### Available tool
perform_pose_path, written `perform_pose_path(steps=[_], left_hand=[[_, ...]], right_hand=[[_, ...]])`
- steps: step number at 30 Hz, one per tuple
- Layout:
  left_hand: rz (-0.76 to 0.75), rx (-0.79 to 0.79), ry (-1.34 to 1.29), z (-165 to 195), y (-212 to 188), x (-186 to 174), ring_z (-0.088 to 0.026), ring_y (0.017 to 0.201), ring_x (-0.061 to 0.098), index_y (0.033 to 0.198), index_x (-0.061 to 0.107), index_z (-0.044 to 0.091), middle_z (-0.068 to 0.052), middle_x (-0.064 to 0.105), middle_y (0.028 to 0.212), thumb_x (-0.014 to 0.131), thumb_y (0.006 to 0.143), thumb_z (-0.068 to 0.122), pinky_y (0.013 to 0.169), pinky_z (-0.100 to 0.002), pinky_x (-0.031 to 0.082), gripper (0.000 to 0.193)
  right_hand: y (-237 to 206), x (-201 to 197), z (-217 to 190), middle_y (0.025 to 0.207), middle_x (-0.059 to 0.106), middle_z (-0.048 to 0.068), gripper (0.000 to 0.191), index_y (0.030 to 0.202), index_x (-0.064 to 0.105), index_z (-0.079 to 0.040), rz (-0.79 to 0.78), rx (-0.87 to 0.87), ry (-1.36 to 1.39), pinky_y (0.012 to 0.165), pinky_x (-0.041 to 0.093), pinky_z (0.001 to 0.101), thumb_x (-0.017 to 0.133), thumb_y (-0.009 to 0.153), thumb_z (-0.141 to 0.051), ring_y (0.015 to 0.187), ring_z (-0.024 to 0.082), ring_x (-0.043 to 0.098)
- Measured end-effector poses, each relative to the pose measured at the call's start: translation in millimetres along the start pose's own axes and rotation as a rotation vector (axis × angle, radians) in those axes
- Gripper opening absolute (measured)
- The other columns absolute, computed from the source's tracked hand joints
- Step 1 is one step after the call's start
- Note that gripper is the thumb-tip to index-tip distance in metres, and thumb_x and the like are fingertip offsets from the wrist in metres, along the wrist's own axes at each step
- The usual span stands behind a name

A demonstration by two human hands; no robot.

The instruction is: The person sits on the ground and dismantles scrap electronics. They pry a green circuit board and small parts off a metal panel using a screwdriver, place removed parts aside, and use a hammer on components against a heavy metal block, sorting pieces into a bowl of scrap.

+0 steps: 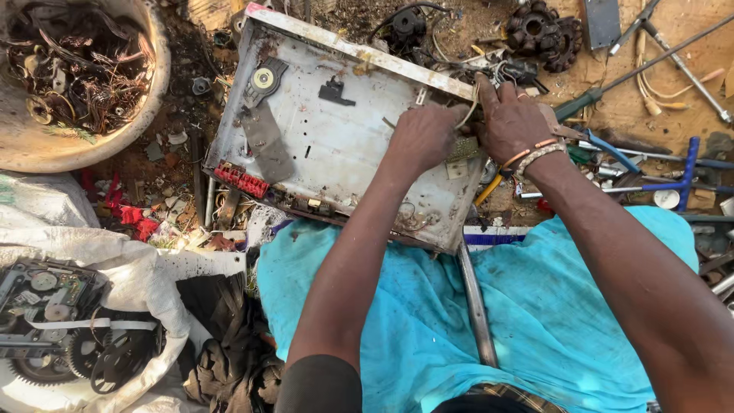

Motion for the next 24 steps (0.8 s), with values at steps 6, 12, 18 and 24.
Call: perform_pose_path(steps=[6,12,18,24], left_hand=[[-0.066,0.138,0.184,4.3,9.4,8.1,-0.031,0.072,0.073,0.098,0.063,0.01,-0.011,0.073,0.075,0.06,0.088,0.007,0.058,-0.046,0.055,0.011],[-0.197,0.082,0.179,1.3,26.6,16.9,-0.029,0.061,0.071,0.102,0.059,0.004,-0.012,0.07,0.068,0.062,0.1,0.035,0.053,-0.043,0.054,0.031],[0.016,0.166,0.022,-7.9,20.8,17.6,-0.026,0.063,0.07,0.098,0.058,0.008,-0.014,0.071,0.08,0.063,0.098,0.034,0.052,-0.041,0.054,0.026],[0.048,0.06,-0.294,-28.4,8.5,22.6,-0.02,0.062,0.065,0.093,0.056,0.009,-0.007,0.069,0.078,0.068,0.096,0.024,0.051,-0.039,0.051,0.02]], right_hand=[[-2.6,1.6,9.4,0.123,0.051,0.027,0.093,0.161,0.025,-0.002,-0.006,0.007,0.142,0.092,0.049,0.0544,0.074,0.086,-0.026,0.107,0.047,0.055],[-4.7,-1.8,12.0,0.125,0.05,0.027,0.095,0.161,0.026,-0.002,-0.084,0.013,0.091,0.095,0.047,0.0552,0.076,0.085,-0.03,0.111,0.047,0.056],[0.2,-3.5,11.5,0.129,0.053,0.025,0.09,0.158,0.03,-0.002,-0.055,0.007,-0.006,0.098,0.045,0.0582,0.075,0.084,-0.029,0.118,0.044,0.056],[14.5,1.3,8.3,0.128,0.054,0.025,0.087,0.155,0.032,0.0,-0.078,0.035,0.006,0.096,0.044,0.0581,0.074,0.09,-0.04,0.118,0.044,0.056]])
Point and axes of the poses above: each hand's wrist, its own y-axis towards the middle knuckle, its own x-axis out of the palm, z = x × y, the point moved 4 cm from there along y, towards the middle knuckle
